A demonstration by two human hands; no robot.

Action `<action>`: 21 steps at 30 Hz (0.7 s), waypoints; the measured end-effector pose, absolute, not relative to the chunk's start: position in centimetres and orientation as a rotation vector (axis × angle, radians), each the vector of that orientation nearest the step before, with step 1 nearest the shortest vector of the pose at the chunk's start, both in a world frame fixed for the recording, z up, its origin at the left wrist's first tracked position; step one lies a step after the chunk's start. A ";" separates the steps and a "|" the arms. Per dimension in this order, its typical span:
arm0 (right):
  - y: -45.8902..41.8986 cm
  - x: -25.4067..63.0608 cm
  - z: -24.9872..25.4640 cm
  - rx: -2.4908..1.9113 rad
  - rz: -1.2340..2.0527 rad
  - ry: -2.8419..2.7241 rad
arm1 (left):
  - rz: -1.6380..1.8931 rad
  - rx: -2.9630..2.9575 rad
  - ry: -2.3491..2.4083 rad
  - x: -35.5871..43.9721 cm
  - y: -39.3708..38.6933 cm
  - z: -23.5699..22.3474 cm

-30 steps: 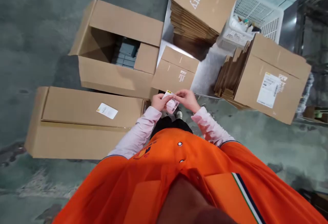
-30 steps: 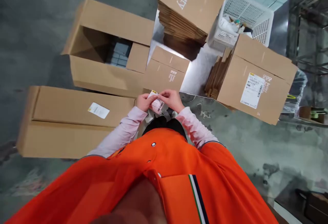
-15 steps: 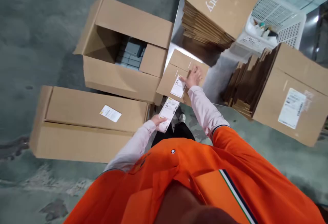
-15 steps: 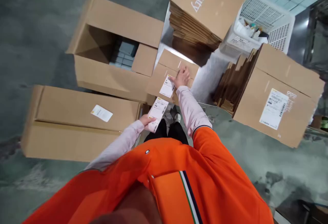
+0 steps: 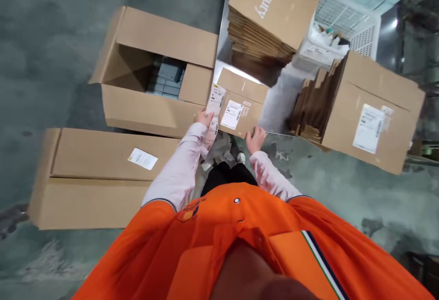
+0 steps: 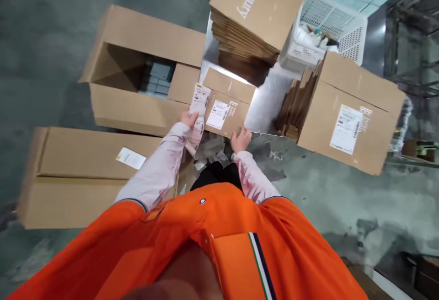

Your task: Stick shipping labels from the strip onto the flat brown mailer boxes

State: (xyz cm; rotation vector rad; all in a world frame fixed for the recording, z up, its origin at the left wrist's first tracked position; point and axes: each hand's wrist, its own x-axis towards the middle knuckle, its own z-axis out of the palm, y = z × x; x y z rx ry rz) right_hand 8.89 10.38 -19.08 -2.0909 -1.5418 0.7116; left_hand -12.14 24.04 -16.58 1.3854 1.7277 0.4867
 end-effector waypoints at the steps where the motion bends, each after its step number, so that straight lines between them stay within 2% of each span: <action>1: 10.0 9.6 -19.0 -2.161 0.738 -1.259 | 0.482 1.343 1.747 -11.6 24.5 -16.6; 4: 10.6 10.1 -17.7 -1.992 1.008 -0.726 | 0.633 1.092 1.797 -11.1 23.4 -16.1; 7: 10.9 9.4 -14.1 -1.670 1.124 -0.594 | 0.783 0.959 1.778 -11.8 20.2 -14.3; 9: 9.7 9.6 -10.3 -1.526 1.025 -0.726 | 0.868 0.912 1.737 -12.3 17.6 -12.7; 12: 5.5 13.5 -3.6 -1.416 0.692 -0.930 | 1.086 0.751 1.640 -11.9 13.0 -10.3; 17: -2.5 30.4 4.6 -1.417 0.176 -0.843 | 1.338 0.487 1.383 -8.6 3.4 -8.6; 21: -5.5 42.2 7.5 -1.644 0.143 -0.787 | 1.366 0.459 1.325 -4.6 -4.2 -9.3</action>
